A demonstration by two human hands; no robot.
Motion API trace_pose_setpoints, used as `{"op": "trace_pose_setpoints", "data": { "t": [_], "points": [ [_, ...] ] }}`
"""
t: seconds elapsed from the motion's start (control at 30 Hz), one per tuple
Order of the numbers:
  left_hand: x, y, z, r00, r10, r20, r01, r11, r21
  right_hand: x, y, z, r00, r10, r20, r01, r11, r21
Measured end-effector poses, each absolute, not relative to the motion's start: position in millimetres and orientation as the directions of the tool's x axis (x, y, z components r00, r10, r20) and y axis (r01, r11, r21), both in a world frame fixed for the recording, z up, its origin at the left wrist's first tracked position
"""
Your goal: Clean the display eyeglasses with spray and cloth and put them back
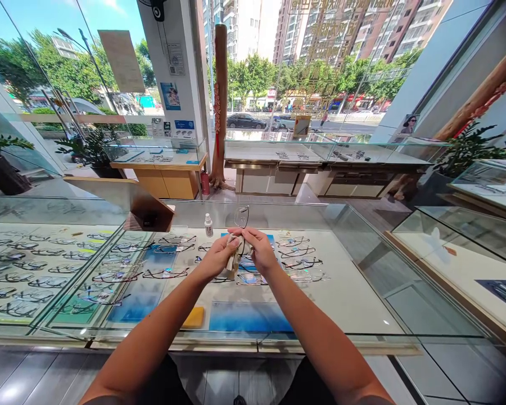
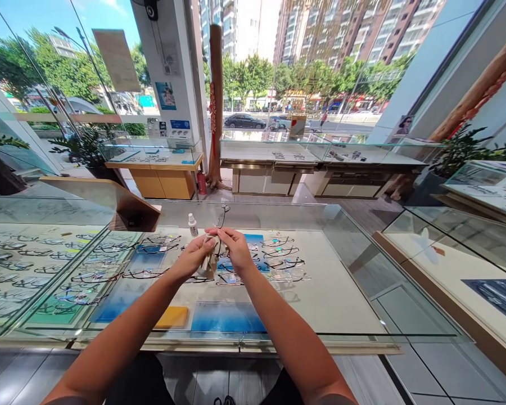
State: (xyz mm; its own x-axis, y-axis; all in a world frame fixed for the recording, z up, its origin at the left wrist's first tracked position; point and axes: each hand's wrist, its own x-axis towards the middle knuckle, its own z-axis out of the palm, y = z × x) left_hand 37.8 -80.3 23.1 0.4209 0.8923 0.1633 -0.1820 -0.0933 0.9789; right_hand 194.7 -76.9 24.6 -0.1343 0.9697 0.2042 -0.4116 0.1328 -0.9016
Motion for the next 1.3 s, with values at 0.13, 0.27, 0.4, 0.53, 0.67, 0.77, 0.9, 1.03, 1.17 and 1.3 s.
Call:
{"op": "trace_pose_setpoints", "data": {
  "t": [0.13, 0.27, 0.4, 0.53, 0.67, 0.77, 0.9, 1.03, 1.17, 1.3],
  "points": [
    [34, -81, 28, 0.501, 0.854, 0.140, -0.158, -0.068, 0.985, 197, -76, 26, -0.151, 0.976, 0.157, -0.472, 0.068, -0.879],
    [37, -81, 25, 0.491, 0.859, 0.148, -0.136, -0.093, 0.986, 197, -76, 24, -0.150, 0.978, 0.146, -0.508, 0.050, -0.860],
    [40, -80, 22, 0.478, 0.866, 0.148, -0.102, -0.113, 0.988, 196, -76, 25, -0.139, 0.981, 0.133, -0.517, 0.042, -0.855],
    [38, -80, 22, 0.452, 0.866, 0.212, -0.133, -0.170, 0.976, 196, -78, 27, -0.145, 0.982, 0.124, -0.528, 0.029, -0.849],
    [36, -82, 22, 0.418, 0.871, 0.258, -0.100, -0.238, 0.966, 196, -80, 28, -0.178, 0.978, 0.105, -0.528, -0.005, -0.849],
    [38, -82, 19, 0.370, 0.891, 0.262, -0.097, -0.243, 0.965, 194, -81, 26, -0.193, 0.976, 0.104, -0.520, -0.012, -0.854],
    [42, -82, 16, 0.267, 0.939, 0.217, -0.135, -0.186, 0.973, 186, -85, 25, -0.211, 0.966, 0.147, -0.521, 0.016, -0.853],
    [43, -83, 19, 0.188, 0.954, 0.235, -0.130, -0.213, 0.968, 179, -88, 27, -0.237, 0.953, 0.190, -0.514, 0.043, -0.857],
    [45, -86, 22, 0.146, 0.953, 0.266, -0.146, -0.245, 0.959, 180, -90, 28, -0.240, 0.947, 0.212, -0.504, 0.065, -0.861],
    [46, -84, 19, 0.155, 0.955, 0.254, -0.141, -0.233, 0.962, 183, -87, 24, -0.257, 0.947, 0.194, -0.522, 0.034, -0.852]
  ]
}}
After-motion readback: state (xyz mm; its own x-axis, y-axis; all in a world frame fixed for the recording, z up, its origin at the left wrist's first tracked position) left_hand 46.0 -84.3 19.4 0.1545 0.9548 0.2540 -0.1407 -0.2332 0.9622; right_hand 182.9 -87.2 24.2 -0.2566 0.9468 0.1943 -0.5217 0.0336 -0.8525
